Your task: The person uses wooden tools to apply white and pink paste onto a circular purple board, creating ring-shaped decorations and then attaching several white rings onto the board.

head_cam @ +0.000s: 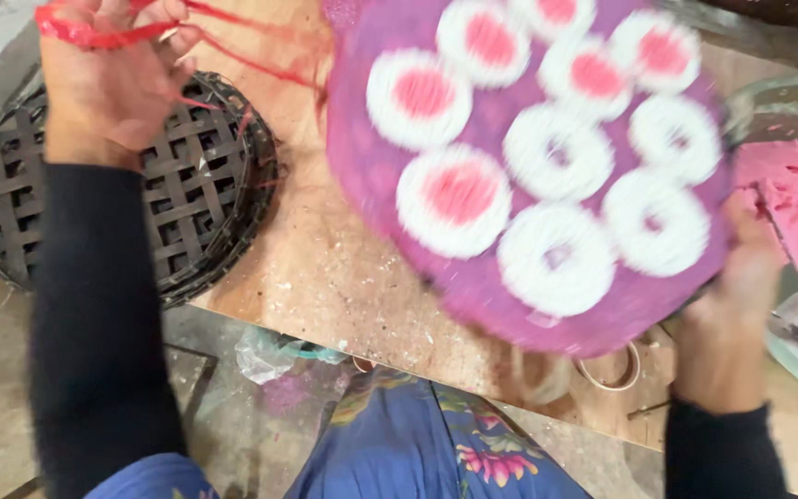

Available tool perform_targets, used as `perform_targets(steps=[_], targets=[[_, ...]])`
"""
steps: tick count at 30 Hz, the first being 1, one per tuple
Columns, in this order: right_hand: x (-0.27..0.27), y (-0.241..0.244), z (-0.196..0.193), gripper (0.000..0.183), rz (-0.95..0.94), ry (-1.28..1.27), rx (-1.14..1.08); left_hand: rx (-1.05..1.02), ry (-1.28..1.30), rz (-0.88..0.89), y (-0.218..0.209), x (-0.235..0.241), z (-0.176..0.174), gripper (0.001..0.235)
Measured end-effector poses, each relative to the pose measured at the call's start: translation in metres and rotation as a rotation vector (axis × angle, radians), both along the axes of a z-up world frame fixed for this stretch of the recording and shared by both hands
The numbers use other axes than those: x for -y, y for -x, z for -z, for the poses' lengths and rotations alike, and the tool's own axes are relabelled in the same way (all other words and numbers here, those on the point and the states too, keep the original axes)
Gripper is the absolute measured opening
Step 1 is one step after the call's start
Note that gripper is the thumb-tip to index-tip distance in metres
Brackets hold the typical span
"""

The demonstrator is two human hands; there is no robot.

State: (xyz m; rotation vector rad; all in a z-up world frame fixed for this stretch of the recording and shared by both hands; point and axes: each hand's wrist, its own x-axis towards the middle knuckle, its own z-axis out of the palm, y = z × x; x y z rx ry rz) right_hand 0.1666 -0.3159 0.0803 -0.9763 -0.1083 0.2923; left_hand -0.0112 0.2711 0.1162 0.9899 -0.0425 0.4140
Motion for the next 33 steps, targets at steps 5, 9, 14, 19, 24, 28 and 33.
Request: perform_targets(steps=[5, 9, 14, 19, 24, 28, 33], targets=[[-0.029, 0.055, 0.107, 0.047, 0.112, 0.088, -0.192, -0.285, -0.519, -0.070, 0.013, -0.051, 0.020, 0.031], [-0.060, 0.099, 0.172, 0.050, 0.054, -0.007, -0.395, -0.422, -0.535, -0.045, 0.003, -0.053, 0.034, 0.044], [-0.071, 0.120, 0.220, 0.047, 0.043, 0.027, -0.485, -0.269, -0.509, -0.078, -0.029, -0.040, 0.040, 0.055], [-0.049, 0.124, 0.227, 0.019, -0.228, 0.148, -0.242, -0.176, -0.774, -0.056, -0.049, -0.023, 0.044, 0.046], [-0.003, 0.076, 0.161, 0.018, -0.548, 1.105, 0.112, -0.485, -1.214, 0.064, -0.043, -0.063, 0.050, 0.039], [-0.015, -0.022, 0.106, 0.030, 0.058, 1.206, 0.575, -1.150, -1.773, -0.406, -0.017, -0.135, 0.103, 0.031], [-0.086, -0.157, 0.111, 0.108, 0.174, 1.620, 0.915, -0.618, -1.693, -1.291, 0.048, -0.172, 0.140, 0.018]])
